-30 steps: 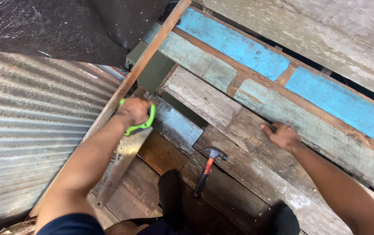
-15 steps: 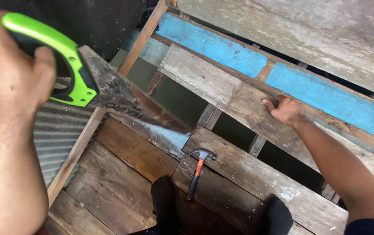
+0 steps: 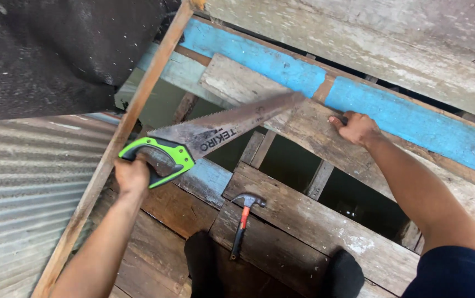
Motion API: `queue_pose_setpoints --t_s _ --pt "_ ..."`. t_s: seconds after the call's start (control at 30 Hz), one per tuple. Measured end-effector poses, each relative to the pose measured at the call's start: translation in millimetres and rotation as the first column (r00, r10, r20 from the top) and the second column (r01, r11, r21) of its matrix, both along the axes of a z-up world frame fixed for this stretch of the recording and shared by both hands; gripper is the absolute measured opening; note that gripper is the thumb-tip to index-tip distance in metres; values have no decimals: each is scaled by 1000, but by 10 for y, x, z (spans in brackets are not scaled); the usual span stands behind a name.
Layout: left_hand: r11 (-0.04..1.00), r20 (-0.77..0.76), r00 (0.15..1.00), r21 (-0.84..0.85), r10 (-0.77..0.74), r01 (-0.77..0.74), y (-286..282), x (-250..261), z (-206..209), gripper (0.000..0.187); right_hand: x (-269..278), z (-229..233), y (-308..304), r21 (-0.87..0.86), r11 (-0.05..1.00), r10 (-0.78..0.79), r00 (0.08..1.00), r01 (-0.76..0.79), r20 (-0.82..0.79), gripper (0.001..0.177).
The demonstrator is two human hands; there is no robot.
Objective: The recorder is repairing a wooden floor by measuring, sawing wood planks, and hammering nails.
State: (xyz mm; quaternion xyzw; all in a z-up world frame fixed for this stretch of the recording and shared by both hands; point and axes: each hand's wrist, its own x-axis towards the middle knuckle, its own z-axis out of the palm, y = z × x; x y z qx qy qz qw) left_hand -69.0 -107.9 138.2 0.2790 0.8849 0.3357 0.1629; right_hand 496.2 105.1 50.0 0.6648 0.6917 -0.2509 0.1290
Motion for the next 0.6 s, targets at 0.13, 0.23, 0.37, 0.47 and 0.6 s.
queue_pose_setpoints --t_s 0.13,0.23,0.37,0.47,0.6 --pt "993 253 960 -26 120 -117 -98 337 -503 43 100 -17 115 82 997 5 1000 -4 -21 81" --pt "969 572 792 -24 216 -247 -168 547 -820 47 100 16 140 28 1000 -14 1000 14 -7 79" --pt "995 264 959 -50 100 -90 -341 801 -740 80 150 -70 162 35 999 -9 999 11 -47 80" --pt "982 343 939 -185 20 47 -465 912 -660 51 168 -67 140 43 999 7 997 -4 -71 77" --pt "959 361 916 -150 -172 239 -679 807 -918 24 146 -2 67 27 999 -16 996 19 -93 75"
